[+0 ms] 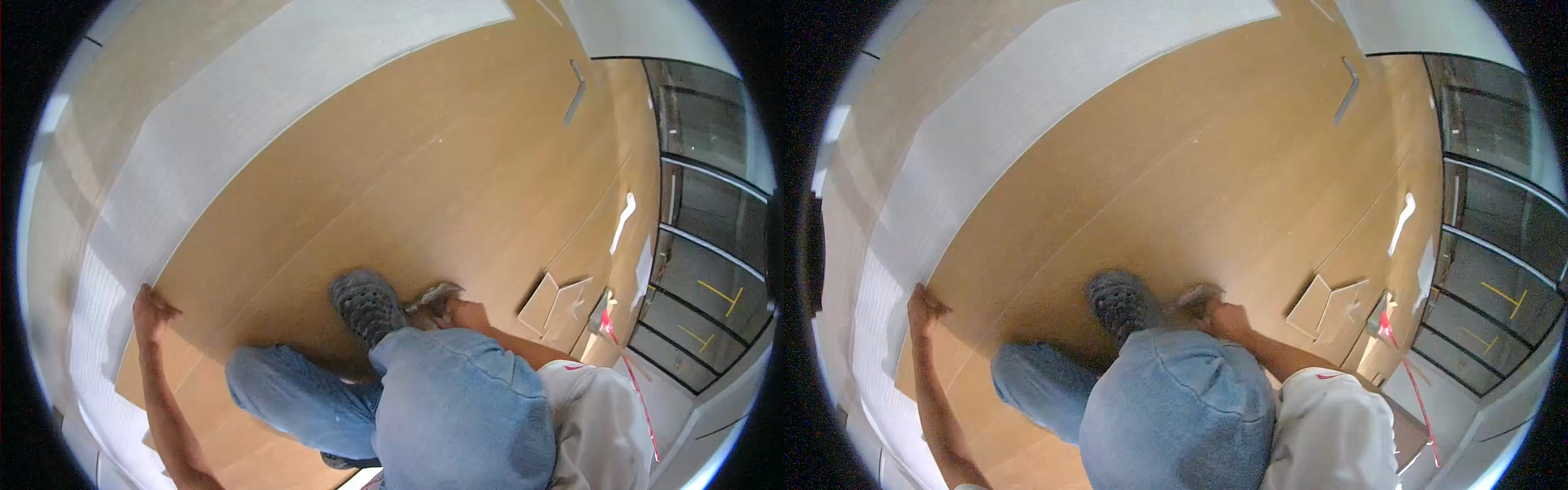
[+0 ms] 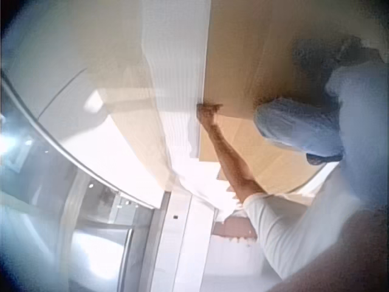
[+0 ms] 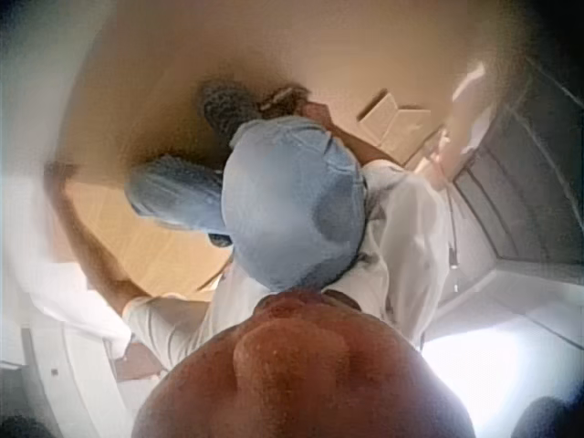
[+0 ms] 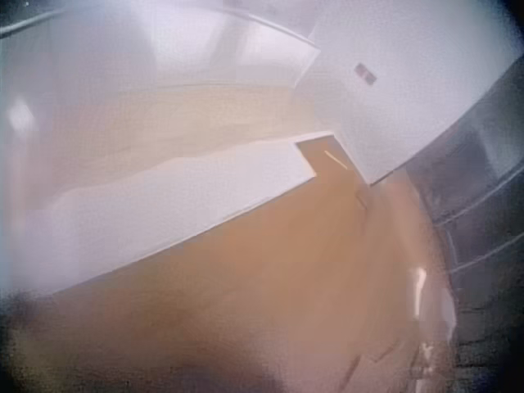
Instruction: The person positions and secures wooden tiles onto a floor surface by hand and using a hammer.
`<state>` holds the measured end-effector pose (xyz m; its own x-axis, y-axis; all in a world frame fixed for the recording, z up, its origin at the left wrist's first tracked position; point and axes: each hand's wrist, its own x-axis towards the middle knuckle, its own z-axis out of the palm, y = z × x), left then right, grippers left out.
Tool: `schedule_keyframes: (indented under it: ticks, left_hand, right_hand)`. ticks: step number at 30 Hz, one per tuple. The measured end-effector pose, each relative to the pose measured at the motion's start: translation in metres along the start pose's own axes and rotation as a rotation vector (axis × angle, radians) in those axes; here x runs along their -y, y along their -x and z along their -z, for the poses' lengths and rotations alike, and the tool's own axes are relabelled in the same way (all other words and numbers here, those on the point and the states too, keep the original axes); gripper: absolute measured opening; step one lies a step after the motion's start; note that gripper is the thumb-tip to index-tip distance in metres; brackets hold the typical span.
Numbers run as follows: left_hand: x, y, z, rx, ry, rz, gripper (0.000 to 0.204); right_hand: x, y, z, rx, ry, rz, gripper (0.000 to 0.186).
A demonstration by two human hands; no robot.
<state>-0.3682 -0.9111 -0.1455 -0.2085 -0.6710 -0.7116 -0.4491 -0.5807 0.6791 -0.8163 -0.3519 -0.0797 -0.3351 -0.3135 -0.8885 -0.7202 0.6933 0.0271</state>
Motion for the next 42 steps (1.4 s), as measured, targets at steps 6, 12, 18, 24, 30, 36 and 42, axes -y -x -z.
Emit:
schedule_keyframes:
  ticks: [6, 12, 18, 24, 30, 36, 42]
  left_hand:
    - [-0.006, 0.016, -0.009, -0.105, -0.018, 0.020, 0.038]
    - [-0.020, 0.023, -0.016, -0.109, 0.066, 0.044, 0.038]
    - [-0.022, 0.018, -0.024, -0.066, 0.175, 0.053, 0.038]
    - [-0.008, 0.023, -0.001, -0.074, -0.223, -0.080, 0.020]
    - [-0.012, 0.017, 0.001, -0.063, -0.074, 0.001, 0.025]
    - [0.003, 0.020, 0.010, -0.094, -0.306, -0.098, 0.023]
    - [-0.023, 0.026, -0.004, -0.096, -0.809, -0.156, 0.046]
  right_hand:
    - [0.005, -0.014, 0.088, -0.463, -0.480, 0.267, 0.038]
    - [0.022, -0.124, 0.307, -0.691, -0.042, 0.308, 0.038]
    - [0.094, -0.216, 0.529, -0.850, 0.580, 0.415, 0.033]
    - [0.158, -0.241, 0.576, -0.705, 1.059, 0.480, 0.023]
    - [0.158, -0.255, 0.574, -0.556, 1.181, 0.536, 0.019]
    - [0.148, -0.269, 0.589, -0.771, 1.026, 0.645, 0.016]
    - [0.139, -0.273, 0.586, -0.620, 1.071, 0.791, 0.015]
